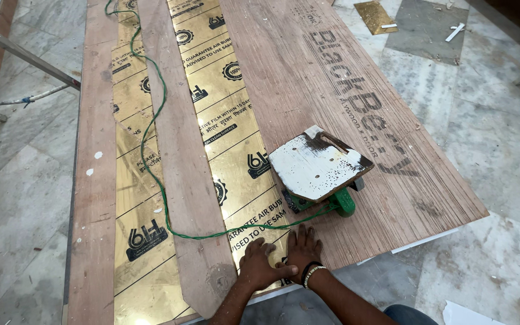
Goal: The person marks a line on a wooden board using a pencil and then uses a circular saw to cut along the marked line. The person is sitting on the floor during the task.
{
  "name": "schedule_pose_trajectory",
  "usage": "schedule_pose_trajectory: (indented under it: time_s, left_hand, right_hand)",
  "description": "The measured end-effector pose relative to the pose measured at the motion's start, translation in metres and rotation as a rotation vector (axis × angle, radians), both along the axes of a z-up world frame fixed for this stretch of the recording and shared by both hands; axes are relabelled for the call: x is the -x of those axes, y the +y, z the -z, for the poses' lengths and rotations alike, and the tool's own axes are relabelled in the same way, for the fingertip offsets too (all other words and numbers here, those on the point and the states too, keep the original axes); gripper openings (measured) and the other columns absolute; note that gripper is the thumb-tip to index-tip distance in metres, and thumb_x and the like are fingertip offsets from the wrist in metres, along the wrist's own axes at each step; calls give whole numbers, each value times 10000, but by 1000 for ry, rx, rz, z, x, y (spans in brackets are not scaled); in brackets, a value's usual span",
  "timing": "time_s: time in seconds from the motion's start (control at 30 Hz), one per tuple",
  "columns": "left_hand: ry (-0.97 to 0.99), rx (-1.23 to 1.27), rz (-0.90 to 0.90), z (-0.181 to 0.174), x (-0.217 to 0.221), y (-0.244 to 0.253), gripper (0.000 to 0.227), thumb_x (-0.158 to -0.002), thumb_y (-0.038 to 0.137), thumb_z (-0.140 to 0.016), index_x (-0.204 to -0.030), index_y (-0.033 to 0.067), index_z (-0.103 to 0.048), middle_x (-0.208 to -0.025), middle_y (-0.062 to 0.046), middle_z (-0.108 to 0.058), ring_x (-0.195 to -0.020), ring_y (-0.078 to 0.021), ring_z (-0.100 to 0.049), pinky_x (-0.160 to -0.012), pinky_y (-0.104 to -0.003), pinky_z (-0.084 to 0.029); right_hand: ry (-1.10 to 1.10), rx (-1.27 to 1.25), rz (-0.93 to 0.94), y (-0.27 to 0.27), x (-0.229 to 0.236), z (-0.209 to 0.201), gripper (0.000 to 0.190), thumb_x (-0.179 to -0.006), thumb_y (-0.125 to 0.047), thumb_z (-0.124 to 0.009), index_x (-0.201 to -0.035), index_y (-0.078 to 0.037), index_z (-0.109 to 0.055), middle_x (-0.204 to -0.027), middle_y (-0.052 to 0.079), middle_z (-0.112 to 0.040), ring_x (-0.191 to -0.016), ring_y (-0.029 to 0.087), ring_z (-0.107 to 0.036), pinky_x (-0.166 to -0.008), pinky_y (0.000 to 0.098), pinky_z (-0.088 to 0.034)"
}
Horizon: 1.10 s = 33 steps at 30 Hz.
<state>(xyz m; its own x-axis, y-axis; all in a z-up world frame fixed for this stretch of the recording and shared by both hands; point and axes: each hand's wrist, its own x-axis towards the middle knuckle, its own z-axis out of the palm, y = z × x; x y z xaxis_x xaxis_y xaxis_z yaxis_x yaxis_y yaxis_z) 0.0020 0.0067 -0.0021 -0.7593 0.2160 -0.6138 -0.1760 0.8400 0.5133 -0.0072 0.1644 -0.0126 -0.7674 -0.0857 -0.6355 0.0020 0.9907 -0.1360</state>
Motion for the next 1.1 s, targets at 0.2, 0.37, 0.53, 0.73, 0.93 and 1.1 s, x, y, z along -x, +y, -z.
schedule_pose_trajectory:
  time_s: [0.2,0.37,0.53,0.73,0.93,1.1]
  left_hand:
    - [61,15,-60,4,2,0,1066,-641,775,-748,-1452,118,-528,-1597,-125,-330,-1530,-296,-235,-1200,-533,-275]
    - [76,39,-50,6,2,3,1002,-692,729,-777,-1449,125,-521,-1576,-111,-333,-1515,-287,-236,-1187,-531,-280]
    - [145,24,-70,11,-2,1,832,-738,573,-810,-1395,125,-566,-1540,-85,-386,-1477,-273,-305,-1165,-511,-325]
    - [222,45,-16,34,-6,0,809,-745,513,-852,-1381,105,-564,-1494,-119,-424,-1417,-321,-355,-1112,-508,-371]
    - [250,-152,-240,67,34,-33,948,-838,653,-701,-1473,-18,-487,-1353,-260,-632,-1221,-394,-643,-1026,-457,-524]
    - [-39,-441,-530,39,27,-38,1048,-817,772,-611,-1425,-71,-474,-1399,-268,-589,-1301,-340,-600,-1060,-421,-488]
  right_hand:
    - [9,-22,-13,-1,-1,-8,1016,-911,-451,-643,-1617,-18,-55,-1684,281,104,-1548,526,79,-1216,670,-91]
    - [-18,-13,-9,-1,0,-13,1028,-904,-446,-632,-1615,-20,-25,-1678,282,141,-1548,516,104,-1222,661,-69]
    - [-11,-27,-2,-2,-1,-12,1027,-889,-437,-649,-1615,-24,-51,-1685,274,107,-1555,511,81,-1223,655,-81]
    - [74,-46,-42,4,-1,15,1064,-881,-537,-681,-1606,-31,-88,-1678,292,41,-1531,533,17,-1182,683,-143]
    - [136,-53,-105,26,3,57,1177,-772,-745,-685,-1591,-70,-174,-1673,257,-21,-1518,520,-31,-1120,708,-216]
    - [210,72,-88,36,-7,59,1217,-709,-652,-749,-1606,-44,-194,-1661,303,-44,-1521,527,-31,-1141,701,-181]
